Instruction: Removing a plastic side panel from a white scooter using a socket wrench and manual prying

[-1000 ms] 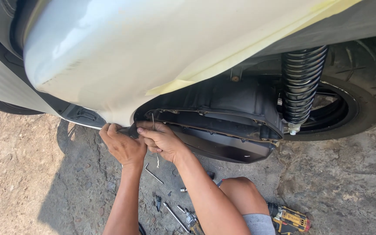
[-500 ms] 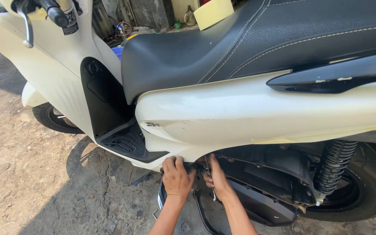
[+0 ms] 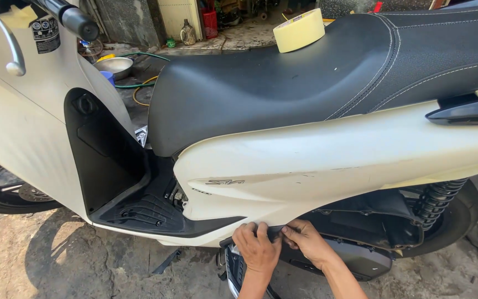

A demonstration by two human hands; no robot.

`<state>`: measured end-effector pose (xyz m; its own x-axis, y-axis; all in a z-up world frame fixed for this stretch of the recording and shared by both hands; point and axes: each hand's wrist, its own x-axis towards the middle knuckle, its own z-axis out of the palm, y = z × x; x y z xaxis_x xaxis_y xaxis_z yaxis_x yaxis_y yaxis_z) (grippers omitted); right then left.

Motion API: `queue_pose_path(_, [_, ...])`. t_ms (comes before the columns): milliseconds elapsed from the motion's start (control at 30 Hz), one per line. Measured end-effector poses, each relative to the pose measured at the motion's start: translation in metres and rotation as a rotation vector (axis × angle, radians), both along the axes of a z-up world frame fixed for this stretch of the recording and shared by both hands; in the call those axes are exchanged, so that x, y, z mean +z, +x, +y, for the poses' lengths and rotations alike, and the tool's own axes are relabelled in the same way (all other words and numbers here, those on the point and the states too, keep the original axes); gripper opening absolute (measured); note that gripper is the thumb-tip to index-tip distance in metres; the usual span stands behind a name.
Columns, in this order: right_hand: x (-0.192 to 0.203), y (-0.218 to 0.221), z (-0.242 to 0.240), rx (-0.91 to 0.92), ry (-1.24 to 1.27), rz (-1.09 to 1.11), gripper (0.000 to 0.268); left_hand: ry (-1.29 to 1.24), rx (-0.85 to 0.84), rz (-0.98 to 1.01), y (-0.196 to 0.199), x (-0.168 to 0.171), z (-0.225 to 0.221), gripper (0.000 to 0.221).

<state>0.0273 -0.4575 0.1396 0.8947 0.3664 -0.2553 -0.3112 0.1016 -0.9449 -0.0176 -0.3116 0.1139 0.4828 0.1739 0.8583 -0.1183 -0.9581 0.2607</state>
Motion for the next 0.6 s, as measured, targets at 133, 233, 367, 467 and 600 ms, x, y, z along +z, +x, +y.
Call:
queue_pose_path(133, [0.002, 0.002, 0.001, 0.027, -0.093, 0.011, 0.019, 0.009, -0.025, -0.038, 0.005, -0.004, 0.008, 0.054])
queue_pose_path(233, [0.000, 0.003, 0.003, 0.043, -0.059, 0.033, 0.021, -0.015, -0.040, -0.038, 0.010, -0.011, 0.012, 0.055])
queue_pose_path(367, [-0.014, 0.004, 0.005, 0.002, -0.031, -0.027, 0.021, 0.027, 0.039, -0.205, 0.029, -0.019, 0.013, 0.033])
queue_pose_path(467, [-0.028, 0.007, 0.007, -0.041, 0.031, -0.075, 0.021, 0.064, 0.056, -0.318, 0.038, -0.032, 0.014, 0.019])
queue_pose_path(600, [-0.022, 0.007, -0.001, 0.023, 0.004, -0.161, 0.028, 0.107, 0.025, -0.280, 0.036, -0.045, 0.010, 0.026])
